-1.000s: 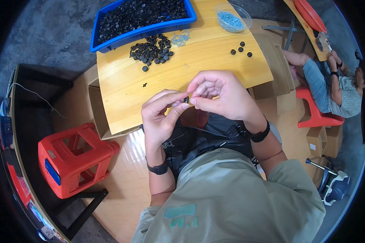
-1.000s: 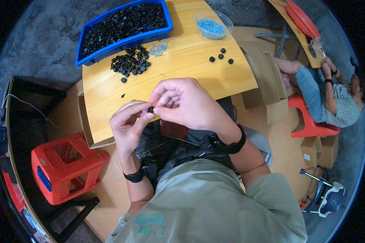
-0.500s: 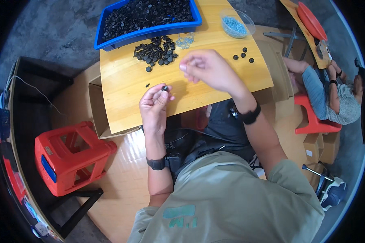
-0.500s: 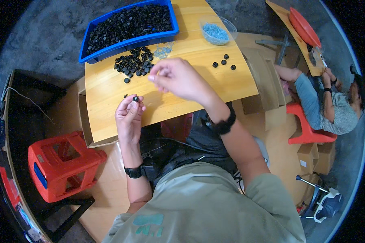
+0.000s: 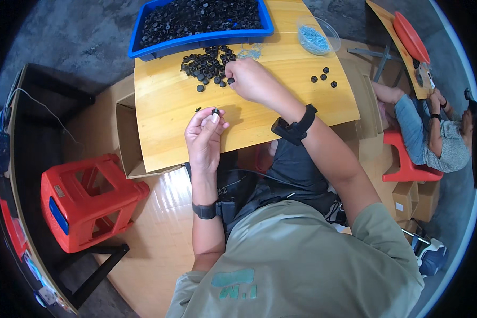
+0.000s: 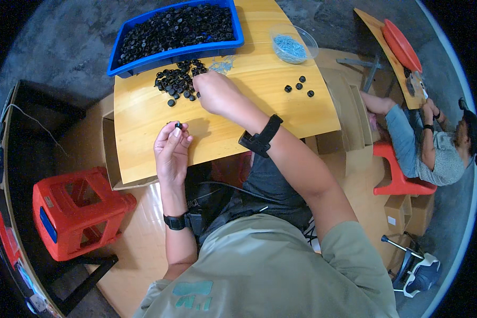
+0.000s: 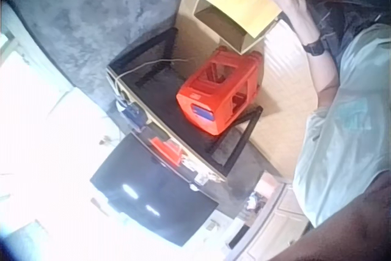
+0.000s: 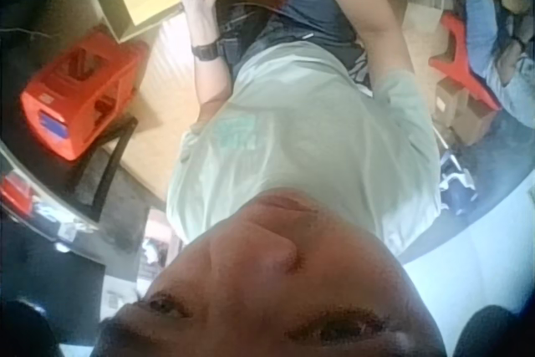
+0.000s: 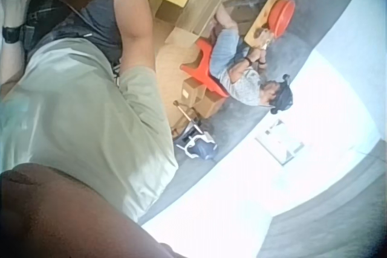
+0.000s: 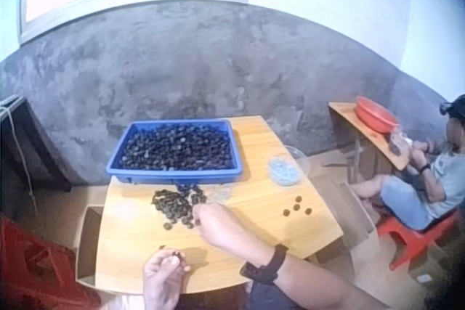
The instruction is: The person repeatedly picks up a black plastic part and a metal pin, inserts the pin into the part, and places the assembly on the table.
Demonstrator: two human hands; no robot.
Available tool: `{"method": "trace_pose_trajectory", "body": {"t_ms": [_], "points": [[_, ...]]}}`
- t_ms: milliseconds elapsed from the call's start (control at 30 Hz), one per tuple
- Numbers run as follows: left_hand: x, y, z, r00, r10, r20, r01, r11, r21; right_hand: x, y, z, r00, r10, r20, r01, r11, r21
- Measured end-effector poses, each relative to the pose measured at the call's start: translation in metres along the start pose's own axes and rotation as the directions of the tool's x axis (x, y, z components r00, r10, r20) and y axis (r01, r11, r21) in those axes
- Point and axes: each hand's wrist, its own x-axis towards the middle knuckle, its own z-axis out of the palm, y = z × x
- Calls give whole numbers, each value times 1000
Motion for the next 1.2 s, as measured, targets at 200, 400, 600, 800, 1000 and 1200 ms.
{"method": "trace_pose_trajectory", "body": {"t_ms": [200,400,600,800,1000,1200], "points": [[-1,-1,-1,1000,17,10,-17,999,30,-13,-4,-26,993,16,115,-40,977,208],[-6,1,5,998,39,57,-43,996,83,-41,-10,-49,945,-67,320,-266,412,871],[-19,11,31,981,164,99,-183,959,217,-68,-28,-63,946,-140,293,-267,176,947],[-30,15,47,958,267,106,-287,898,334,-87,-46,-63,997,-33,71,-60,255,965],[-37,19,57,933,334,133,-359,853,379,-99,-55,-62,999,-19,-27,29,108,994],[-42,23,65,913,374,160,-406,815,414,-103,-53,-54,1000,-16,-8,8,6,1000]]}}
